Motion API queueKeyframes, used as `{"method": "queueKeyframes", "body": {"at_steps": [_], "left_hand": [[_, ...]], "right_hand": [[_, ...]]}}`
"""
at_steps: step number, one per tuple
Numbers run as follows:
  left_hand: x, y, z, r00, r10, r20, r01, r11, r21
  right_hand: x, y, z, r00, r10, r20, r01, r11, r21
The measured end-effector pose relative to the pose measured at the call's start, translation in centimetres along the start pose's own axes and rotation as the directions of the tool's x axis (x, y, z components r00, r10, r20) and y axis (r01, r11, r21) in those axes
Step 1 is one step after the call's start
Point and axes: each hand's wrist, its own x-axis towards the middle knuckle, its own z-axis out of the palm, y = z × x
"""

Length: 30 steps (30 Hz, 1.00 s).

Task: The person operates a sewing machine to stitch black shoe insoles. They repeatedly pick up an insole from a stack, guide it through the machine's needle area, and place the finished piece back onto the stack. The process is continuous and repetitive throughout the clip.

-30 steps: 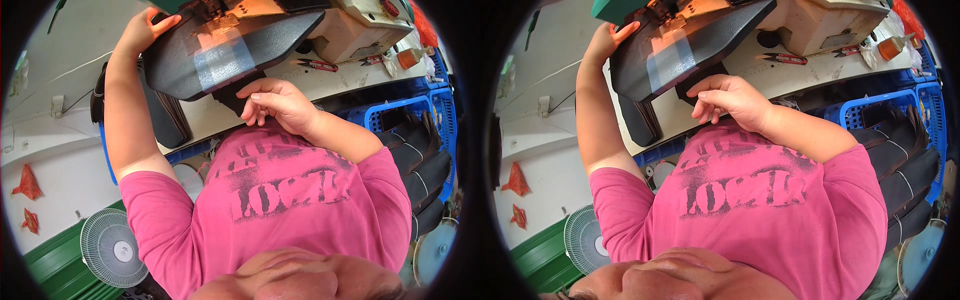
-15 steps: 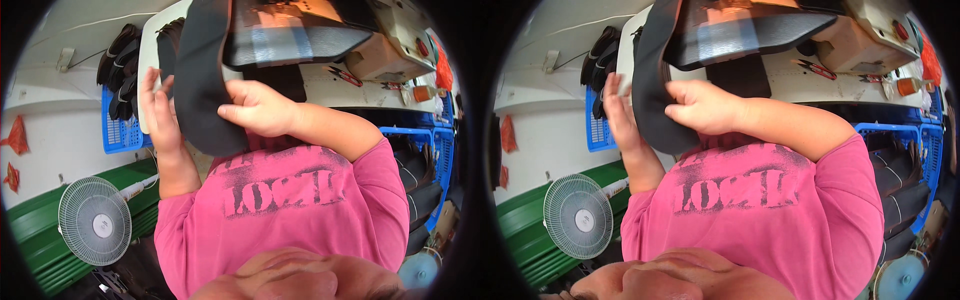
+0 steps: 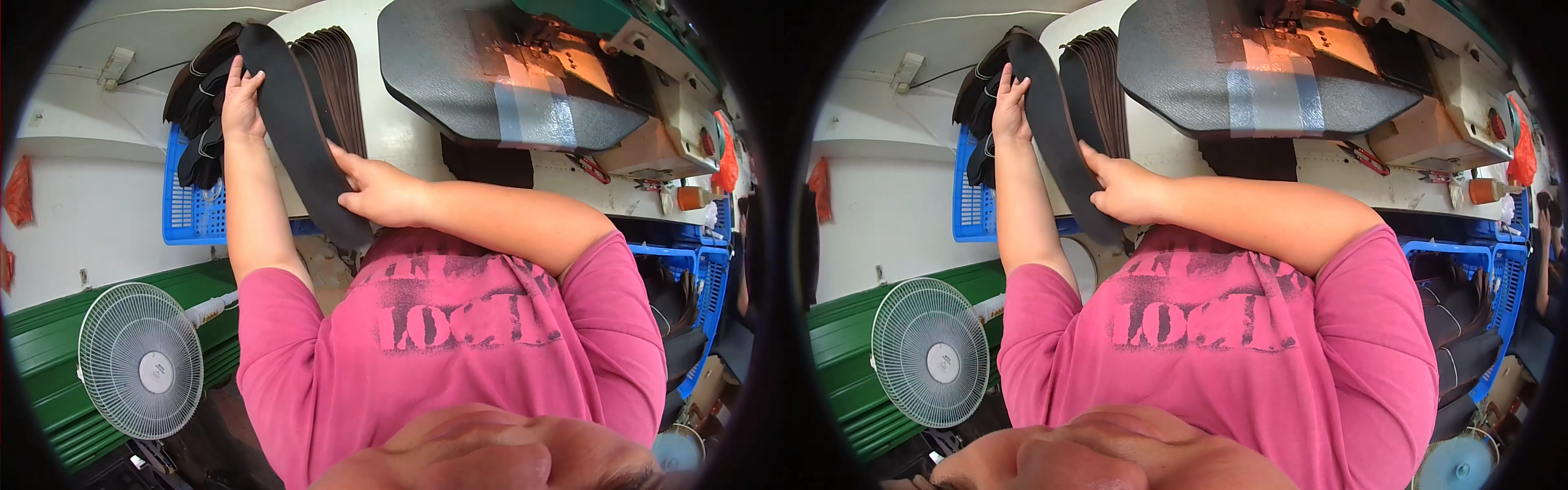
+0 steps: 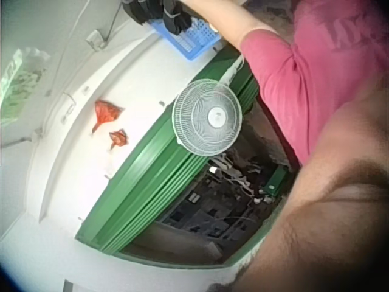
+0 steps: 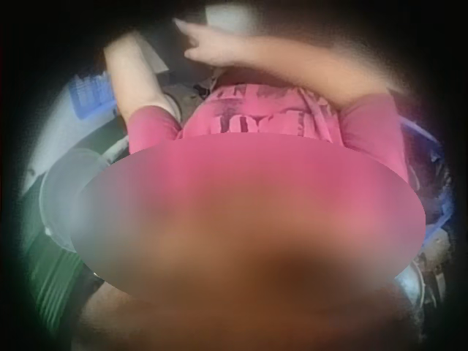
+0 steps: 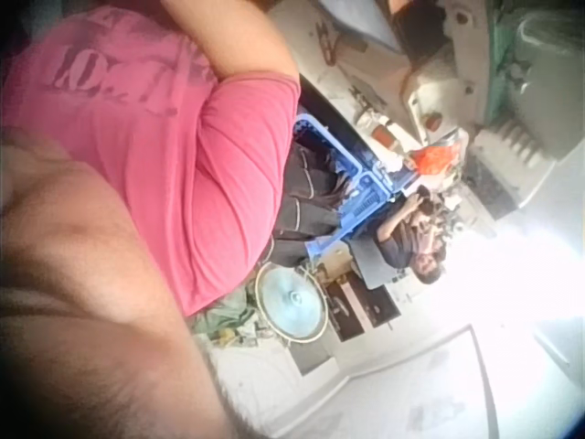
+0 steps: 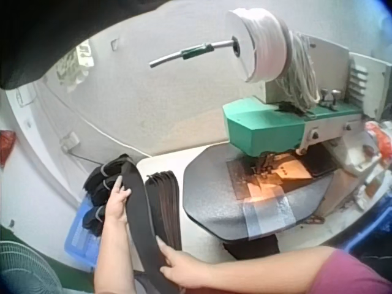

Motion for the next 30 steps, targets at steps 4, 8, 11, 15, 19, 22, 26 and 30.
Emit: {"method": "queueKeyframes", "body": {"at_steps": [4,8,11,15,19,22,26,30], "left_hand": [[4.2,-3.8,-4.8,0.988,-0.01,-0.156,0.038,0.984,0.176],[6.2,-7.7,-5.5,0.926,-0.219,-0.309,0.352,0.799,0.488],[7.0,-6.8,-3.7,0.898,-0.309,-0.314,0.441,0.635,0.634],[8.5,-8.5,-7.1,0.96,-0.183,-0.214,0.273,0.419,0.866],[6.7,-8.0,-2.4,0.963,-0.023,-0.269,0.258,-0.209,0.943],[2.5,-5.9,0.9,0.91,0.005,-0.415,0.404,-0.244,0.882],[-3.8,-5.2,2.9,0.987,0.019,-0.16,0.16,-0.251,0.955],[-13.0,-6.5,7.0,0.923,0.189,0.334,-0.321,-0.101,0.942]], "right_hand": [[3.2,1.4,0.9,0.991,0.112,-0.069,-0.108,0.992,0.058],[4.9,4.1,1.1,0.978,0.207,-0.029,-0.188,0.933,0.307],[4.2,3.1,0.8,0.961,0.275,-0.038,-0.258,0.934,0.247],[4.5,3.4,1.6,0.966,0.251,-0.056,-0.227,0.936,0.27],[3.2,2.9,0.5,0.949,0.305,0.077,-0.314,0.904,0.291],[-1.4,0.4,-2.5,0.923,0.264,0.281,-0.303,0.947,0.104],[-10.2,0.8,-6.6,0.989,-0.139,0.046,0.144,0.977,-0.156],[-16.1,4.2,-10.0,0.831,-0.489,-0.265,0.27,0.772,-0.576]]}}
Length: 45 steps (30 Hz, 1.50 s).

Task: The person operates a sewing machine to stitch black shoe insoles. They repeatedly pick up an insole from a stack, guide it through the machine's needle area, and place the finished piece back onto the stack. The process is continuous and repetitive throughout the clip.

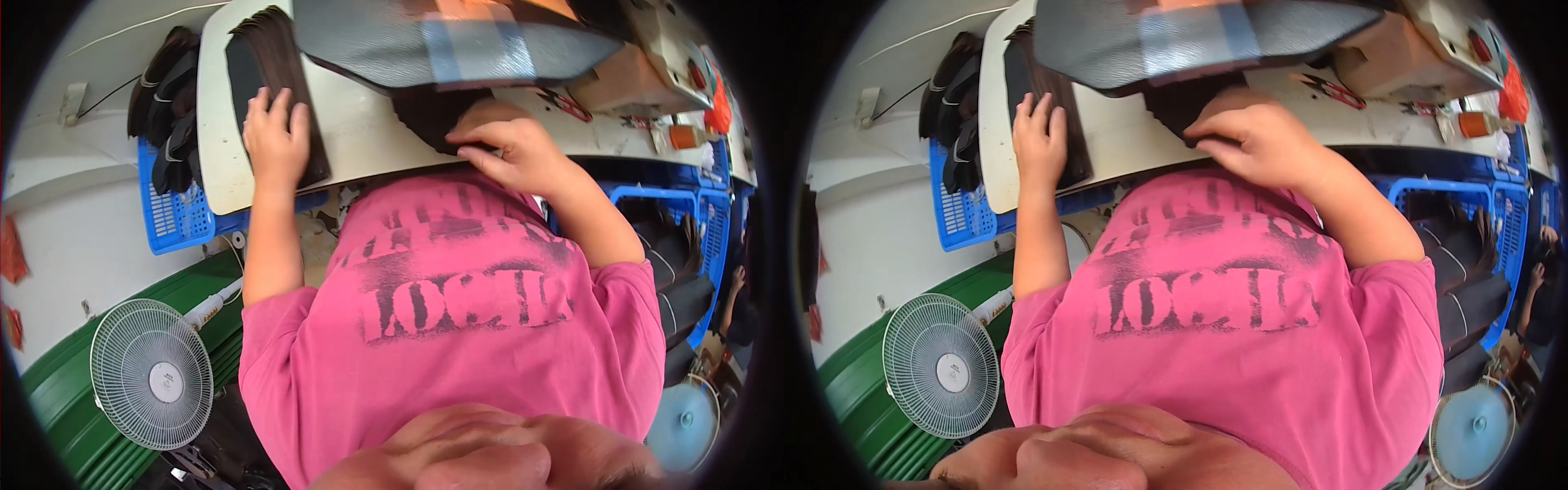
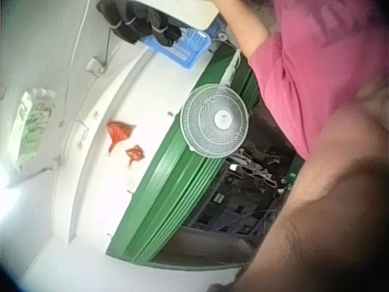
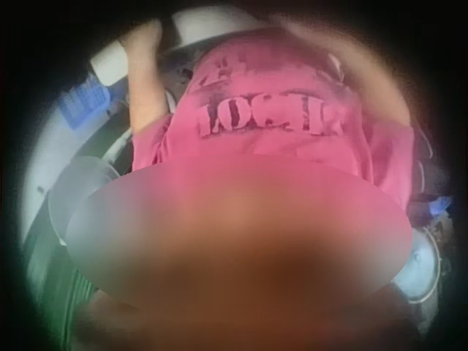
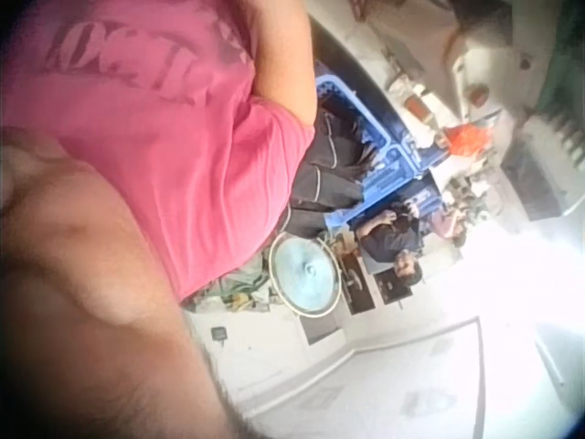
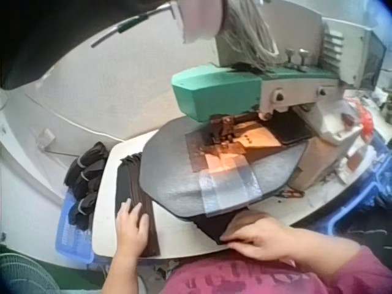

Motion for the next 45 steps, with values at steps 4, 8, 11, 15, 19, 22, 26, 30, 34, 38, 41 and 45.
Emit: {"method": "queueKeyframes", "body": {"at_steps": [4,8,11,15,19,22,26,30,34,38,41,45], "left_hand": [[-1.8,10.5,-2.0,0.882,0.47,0.022,-0.418,0.805,-0.42],[-1.0,14.6,-1.3,0.795,0.602,0.067,-0.501,0.716,-0.487],[0.4,15.1,-1.5,0.756,0.632,0.168,-0.517,0.735,-0.439],[2.0,15.2,-2.0,0.682,0.666,0.304,-0.535,0.737,-0.413],[3.3,14.7,-1.7,0.649,0.677,0.346,-0.503,0.723,-0.473],[3.2,15.7,-2.0,0.777,0.435,0.455,-0.246,0.875,-0.417],[0.9,15.3,0.0,0.959,0.271,-0.078,-0.281,0.897,-0.342],[-0.2,14.8,-2.1,0.631,0.632,-0.45,-0.762,0.614,-0.207],[-2.9,15.7,-9.1,0.519,0.669,-0.532,-0.854,0.425,-0.299],[-3.1,14.2,-16.5,0.647,0.587,-0.486,-0.728,0.287,-0.623],[1.9,12.8,-17.1,0.589,0.306,-0.747,-0.655,0.723,-0.22],[10.6,12.2,-12.1,0.953,0.162,-0.256,-0.249,0.9,-0.357]], "right_hand": [[-2.5,2.8,-1.2,0.996,-0.088,0.01,0.084,0.903,-0.421],[-2.4,4.1,-1.3,0.999,-0.029,0.037,0.039,0.949,-0.312],[-2.0,4.3,-1.7,0.998,-0.009,0.069,0.031,0.945,-0.325],[-1.2,3.8,-2.4,0.987,0.015,0.161,0.045,0.931,-0.362],[-0.4,3.5,-3.1,0.967,0.11,0.229,-0.027,0.941,-0.338],[-0.4,4.5,-2.7,0.986,0.048,0.161,0.001,0.956,-0.293],[0.1,3.8,-1.6,0.986,0.067,-0.152,-0.11,0.95,-0.291],[0.9,4.6,-0.9,0.965,-0.044,-0.26,-0.05,0.938,-0.344],[1.7,5.1,0.1,0.977,-0.081,-0.196,-0.01,0.904,-0.427],[1.6,2.8,0.4,0.931,-0.319,-0.175,0.299,0.945,-0.135],[2.4,-2.1,0.5,0.83,-0.556,-0.05,0.558,0.828,0.047],[0.8,-4.4,0.9,0.903,-0.351,0.247,0.2,0.853,0.482]]}}
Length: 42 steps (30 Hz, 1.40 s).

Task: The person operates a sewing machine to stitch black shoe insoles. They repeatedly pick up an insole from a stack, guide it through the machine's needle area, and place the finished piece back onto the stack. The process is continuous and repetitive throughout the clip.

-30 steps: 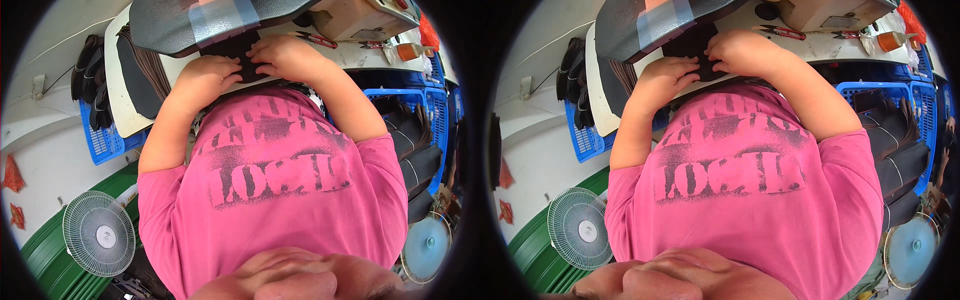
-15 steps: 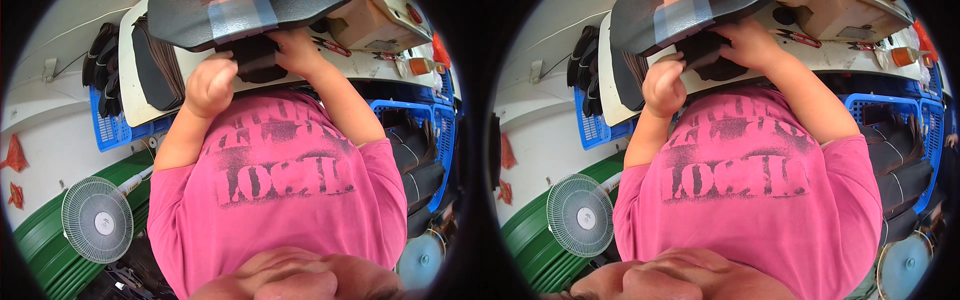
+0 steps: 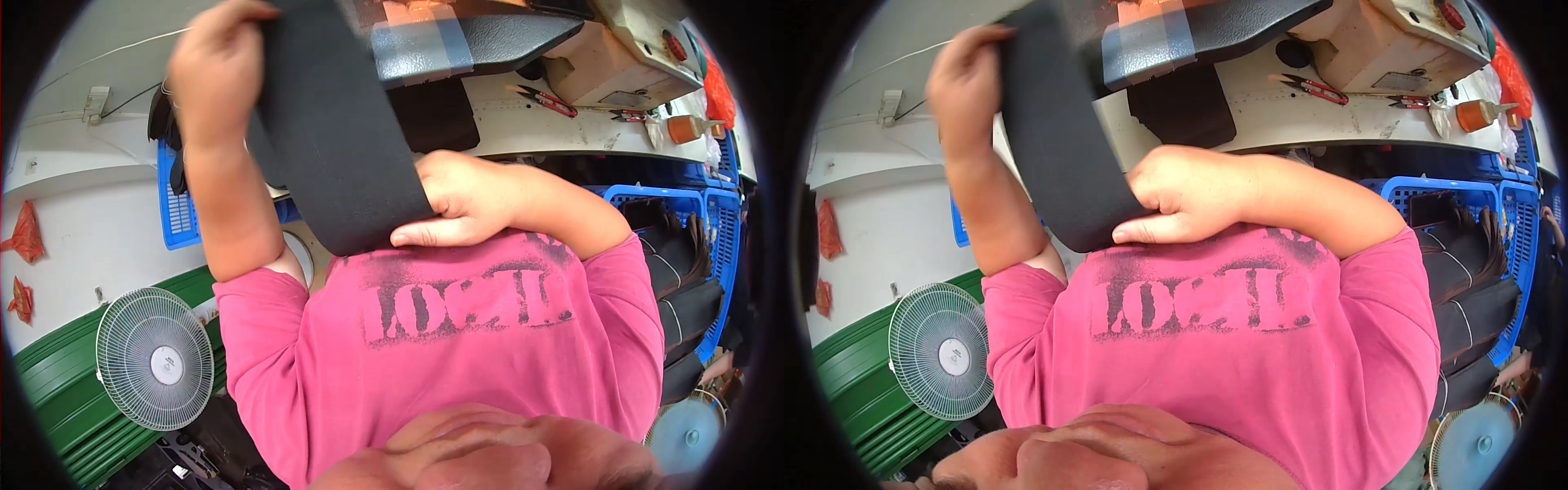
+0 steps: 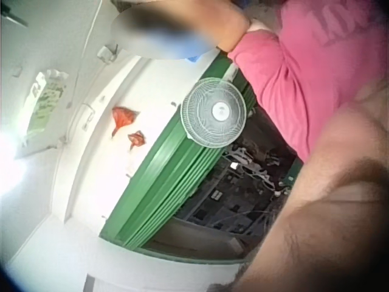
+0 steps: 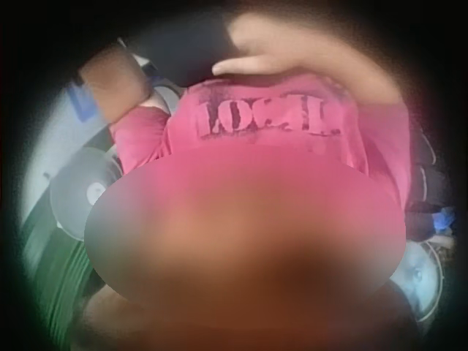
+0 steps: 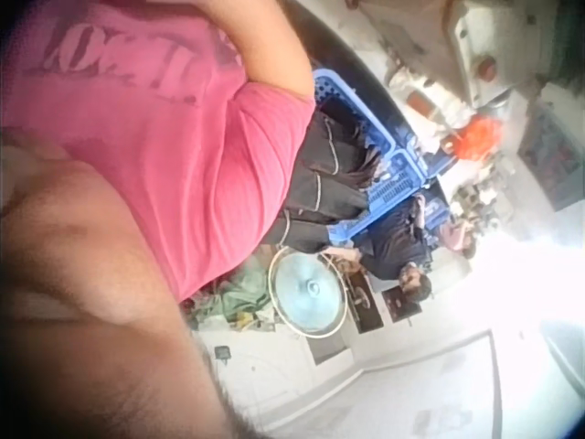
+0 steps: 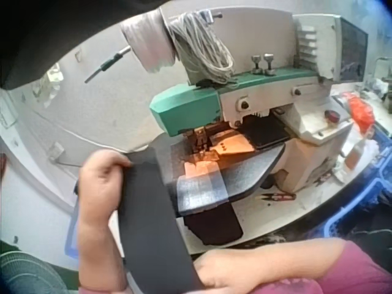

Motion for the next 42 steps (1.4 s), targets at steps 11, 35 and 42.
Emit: {"method": "queueKeyframes", "body": {"at_steps": [11,35,42], "left_hand": [[1.2,3.1,5.5,0.866,0.4,0.3,-0.448,0.888,0.107],[0.8,4.7,7.3,0.892,0.266,0.364,-0.376,0.885,0.274],[0.8,4.9,7.6,0.901,0.159,0.403,-0.287,0.916,0.282]], "right_hand": [[-2.7,-0.2,0.0,0.982,-0.028,-0.186,0.06,0.984,0.168],[-4.6,0.5,0.0,0.961,0.069,-0.27,0.01,0.959,0.282],[-5.3,0.2,-0.5,0.93,-0.008,-0.368,0.101,0.967,0.234]]}}
